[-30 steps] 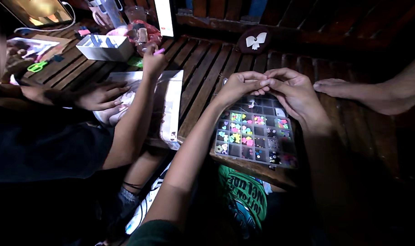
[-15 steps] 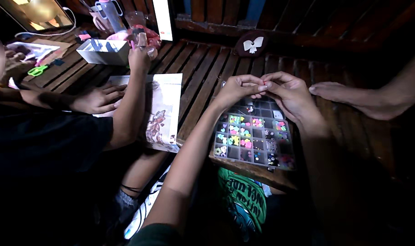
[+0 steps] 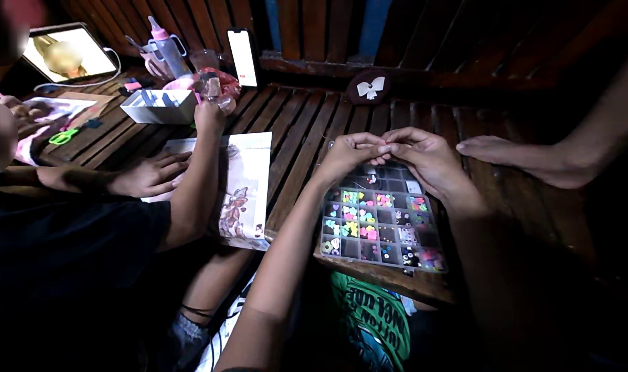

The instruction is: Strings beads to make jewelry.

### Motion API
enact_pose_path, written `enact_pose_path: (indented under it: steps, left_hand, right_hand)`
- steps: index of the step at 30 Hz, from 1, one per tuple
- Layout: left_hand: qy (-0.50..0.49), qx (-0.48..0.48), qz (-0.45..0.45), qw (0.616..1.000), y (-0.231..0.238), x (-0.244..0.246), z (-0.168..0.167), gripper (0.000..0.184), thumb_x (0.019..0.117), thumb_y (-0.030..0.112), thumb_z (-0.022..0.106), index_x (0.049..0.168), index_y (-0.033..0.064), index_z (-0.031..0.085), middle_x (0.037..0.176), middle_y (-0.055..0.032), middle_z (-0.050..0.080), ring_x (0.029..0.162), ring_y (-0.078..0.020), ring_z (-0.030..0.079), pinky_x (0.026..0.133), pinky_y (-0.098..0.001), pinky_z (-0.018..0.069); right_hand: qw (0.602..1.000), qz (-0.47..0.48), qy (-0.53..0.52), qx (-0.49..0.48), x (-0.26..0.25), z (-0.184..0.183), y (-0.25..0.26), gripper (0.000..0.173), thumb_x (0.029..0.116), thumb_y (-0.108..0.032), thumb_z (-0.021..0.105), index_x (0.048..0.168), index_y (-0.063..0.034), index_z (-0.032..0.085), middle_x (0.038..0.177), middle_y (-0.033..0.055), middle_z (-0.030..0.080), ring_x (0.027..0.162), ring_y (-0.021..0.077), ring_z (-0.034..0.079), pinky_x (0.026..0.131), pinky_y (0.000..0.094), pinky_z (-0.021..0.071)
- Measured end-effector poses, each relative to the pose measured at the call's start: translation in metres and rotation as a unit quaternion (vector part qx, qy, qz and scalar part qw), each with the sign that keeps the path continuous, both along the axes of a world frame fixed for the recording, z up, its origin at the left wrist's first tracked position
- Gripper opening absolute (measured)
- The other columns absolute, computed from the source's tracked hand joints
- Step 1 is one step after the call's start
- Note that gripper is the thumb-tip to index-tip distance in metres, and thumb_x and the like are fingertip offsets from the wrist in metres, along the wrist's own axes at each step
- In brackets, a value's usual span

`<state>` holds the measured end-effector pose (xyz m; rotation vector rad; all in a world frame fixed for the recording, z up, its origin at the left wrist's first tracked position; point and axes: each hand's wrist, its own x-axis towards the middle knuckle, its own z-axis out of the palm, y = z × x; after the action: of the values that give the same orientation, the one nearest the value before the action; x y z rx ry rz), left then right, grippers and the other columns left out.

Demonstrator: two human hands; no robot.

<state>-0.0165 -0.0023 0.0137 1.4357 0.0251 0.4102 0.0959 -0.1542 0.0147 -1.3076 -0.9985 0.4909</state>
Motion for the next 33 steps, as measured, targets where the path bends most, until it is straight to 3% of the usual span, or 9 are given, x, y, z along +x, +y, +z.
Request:
enact_pose_path:
  steps: [16,33]
  left_hand:
    - [0.013,-0.060,-0.011,0.998,-0.0009,0.0029,-0.0047,0.014,0.1027,-0.001,0.052,0.099,0.0012,0.066,0.080,0.0024,0.069,0.072,-0.0025,0.065,0.073,-0.0200,0.0566]
    - [0.008,-0.094,-0.017,0.995,-0.0015,0.0018,-0.0036,0.019,0.1035,-0.002,0.049,0.095,0.0049,0.065,0.079,0.0038,0.068,0.072,-0.0020,0.065,0.072,-0.0186,0.0565]
  right_hand:
    - [0.999,-0.002,-0.036,0.016,0.0007,-0.0006,0.0018,0.016,0.0948,0.003,0.063,0.105,-0.0066,0.071,0.110,-0.0041,0.068,0.093,0.0034,0.067,0.086,0.0219,0.0582]
    - [0.997,-0.023,-0.045,0.059,-0.0019,0.0007,0.0067,0.014,0.0910,0.004,0.066,0.099,-0.0062,0.071,0.105,-0.0042,0.069,0.094,0.0020,0.066,0.086,0.0194,0.0565]
